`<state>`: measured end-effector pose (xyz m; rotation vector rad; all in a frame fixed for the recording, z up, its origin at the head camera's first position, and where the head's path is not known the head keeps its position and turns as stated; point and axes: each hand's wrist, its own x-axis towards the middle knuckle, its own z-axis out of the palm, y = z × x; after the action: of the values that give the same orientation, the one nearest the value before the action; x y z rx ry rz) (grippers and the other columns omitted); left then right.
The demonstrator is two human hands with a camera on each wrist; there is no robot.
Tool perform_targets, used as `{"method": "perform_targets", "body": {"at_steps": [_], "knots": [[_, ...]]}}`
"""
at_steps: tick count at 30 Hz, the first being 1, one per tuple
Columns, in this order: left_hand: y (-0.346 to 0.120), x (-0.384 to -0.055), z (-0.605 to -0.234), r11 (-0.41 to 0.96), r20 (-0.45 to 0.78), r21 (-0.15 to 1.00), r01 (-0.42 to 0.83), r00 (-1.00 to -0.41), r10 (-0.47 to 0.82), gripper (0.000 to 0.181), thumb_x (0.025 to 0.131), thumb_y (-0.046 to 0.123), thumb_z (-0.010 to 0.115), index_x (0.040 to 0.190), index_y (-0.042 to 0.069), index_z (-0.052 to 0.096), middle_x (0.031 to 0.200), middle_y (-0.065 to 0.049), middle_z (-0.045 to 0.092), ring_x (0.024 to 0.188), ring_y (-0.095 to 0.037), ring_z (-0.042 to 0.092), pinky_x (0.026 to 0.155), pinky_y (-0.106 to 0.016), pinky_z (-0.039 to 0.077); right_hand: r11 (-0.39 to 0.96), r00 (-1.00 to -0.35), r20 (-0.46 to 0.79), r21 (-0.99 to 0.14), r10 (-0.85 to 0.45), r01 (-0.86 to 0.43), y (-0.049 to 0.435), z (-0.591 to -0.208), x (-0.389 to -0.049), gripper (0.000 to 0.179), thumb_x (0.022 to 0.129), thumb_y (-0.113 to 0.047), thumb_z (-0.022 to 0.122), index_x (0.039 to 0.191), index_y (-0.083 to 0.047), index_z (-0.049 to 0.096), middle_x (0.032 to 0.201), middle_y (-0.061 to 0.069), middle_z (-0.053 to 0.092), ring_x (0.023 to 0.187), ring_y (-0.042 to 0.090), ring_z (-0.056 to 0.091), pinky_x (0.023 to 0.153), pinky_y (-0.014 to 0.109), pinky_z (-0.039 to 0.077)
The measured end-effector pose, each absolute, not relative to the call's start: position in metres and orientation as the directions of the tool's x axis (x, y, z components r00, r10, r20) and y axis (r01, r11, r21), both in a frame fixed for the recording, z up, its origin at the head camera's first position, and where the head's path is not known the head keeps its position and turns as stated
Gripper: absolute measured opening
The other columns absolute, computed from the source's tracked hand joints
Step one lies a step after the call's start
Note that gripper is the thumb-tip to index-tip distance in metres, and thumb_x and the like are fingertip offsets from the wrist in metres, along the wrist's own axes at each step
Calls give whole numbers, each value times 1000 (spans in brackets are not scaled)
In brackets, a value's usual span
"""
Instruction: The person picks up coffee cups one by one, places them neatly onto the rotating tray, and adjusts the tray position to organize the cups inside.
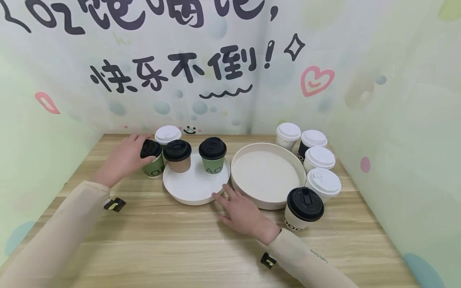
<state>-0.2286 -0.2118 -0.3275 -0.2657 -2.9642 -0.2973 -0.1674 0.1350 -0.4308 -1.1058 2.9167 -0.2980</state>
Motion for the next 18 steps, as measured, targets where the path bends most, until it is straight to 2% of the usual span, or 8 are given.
{"method": "perform_targets", "body": {"at_steps": [4, 18], "knots": [[-216, -238, -332, 968, 137, 188, 169, -980, 144, 72, 89, 29, 70, 143, -6, 40, 141, -33, 45, 126, -51, 47, 103, -63, 43, 728, -746, 70, -175, -662, -663, 135, -431, -167, 68, 91, -38, 68, 151, -21, 41, 156, 25, 34, 133, 46, 49, 103, 56, 48], [-224, -249, -346, 963, 95, 231, 139, -988, 120, 79, 84, 30, 73, 145, -6, 37, 137, -35, 49, 126, -52, 49, 100, -65, 44, 727, -745, 72, -173, -663, -664, 136, -432, -166, 69, 91, -38, 68, 152, -21, 40, 157, 25, 33, 131, 45, 51, 102, 55, 49]]}}
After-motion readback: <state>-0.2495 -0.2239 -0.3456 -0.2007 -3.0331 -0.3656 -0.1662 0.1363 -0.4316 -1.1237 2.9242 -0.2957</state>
